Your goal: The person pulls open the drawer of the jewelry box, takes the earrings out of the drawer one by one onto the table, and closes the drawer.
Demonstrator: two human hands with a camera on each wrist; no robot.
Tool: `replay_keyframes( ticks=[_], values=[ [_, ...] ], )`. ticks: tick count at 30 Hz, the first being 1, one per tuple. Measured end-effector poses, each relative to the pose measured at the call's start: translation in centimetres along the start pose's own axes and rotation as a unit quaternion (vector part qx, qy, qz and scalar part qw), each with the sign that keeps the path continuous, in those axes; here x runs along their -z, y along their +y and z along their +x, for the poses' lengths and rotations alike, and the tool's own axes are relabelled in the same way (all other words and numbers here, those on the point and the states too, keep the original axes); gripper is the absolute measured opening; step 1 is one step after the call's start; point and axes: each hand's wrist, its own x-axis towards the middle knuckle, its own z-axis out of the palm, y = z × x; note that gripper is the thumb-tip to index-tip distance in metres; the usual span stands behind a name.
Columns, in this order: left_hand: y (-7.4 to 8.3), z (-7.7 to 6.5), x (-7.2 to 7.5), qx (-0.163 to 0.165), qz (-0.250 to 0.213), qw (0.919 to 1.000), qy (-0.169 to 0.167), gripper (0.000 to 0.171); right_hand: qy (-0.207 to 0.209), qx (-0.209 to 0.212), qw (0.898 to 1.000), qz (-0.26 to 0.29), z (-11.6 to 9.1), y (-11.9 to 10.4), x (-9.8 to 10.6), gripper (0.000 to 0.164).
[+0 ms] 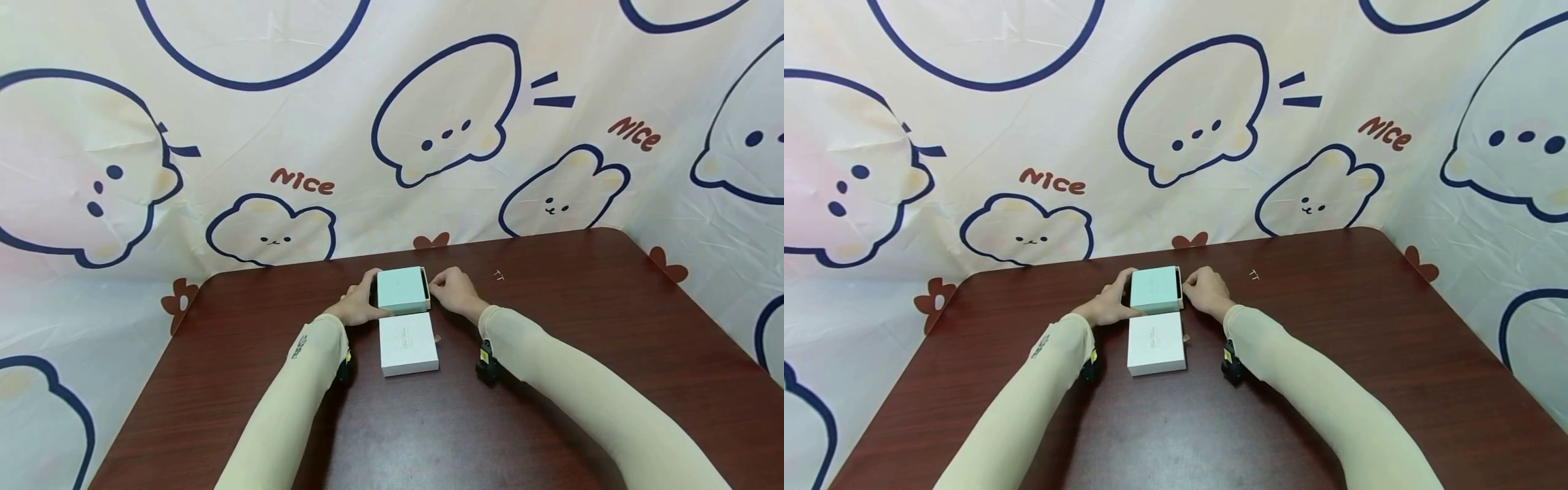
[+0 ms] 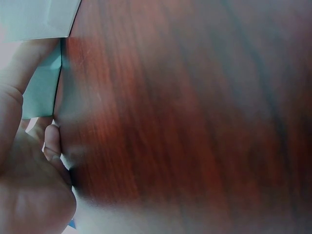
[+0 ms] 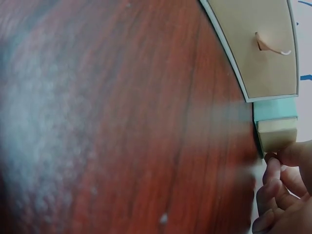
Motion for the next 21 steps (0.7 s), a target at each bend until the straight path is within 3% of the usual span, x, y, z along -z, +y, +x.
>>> replay_keyframes(
  ticks=[21],
  values=[
    [-0.17, 0.31, -0.17, 0.002, 0.002, 1.0000, 0.006, 0.099, 0.009, -0.002, 1.000, 0.001, -0.10, 0.05, -0.32, 0.025]
  ],
)
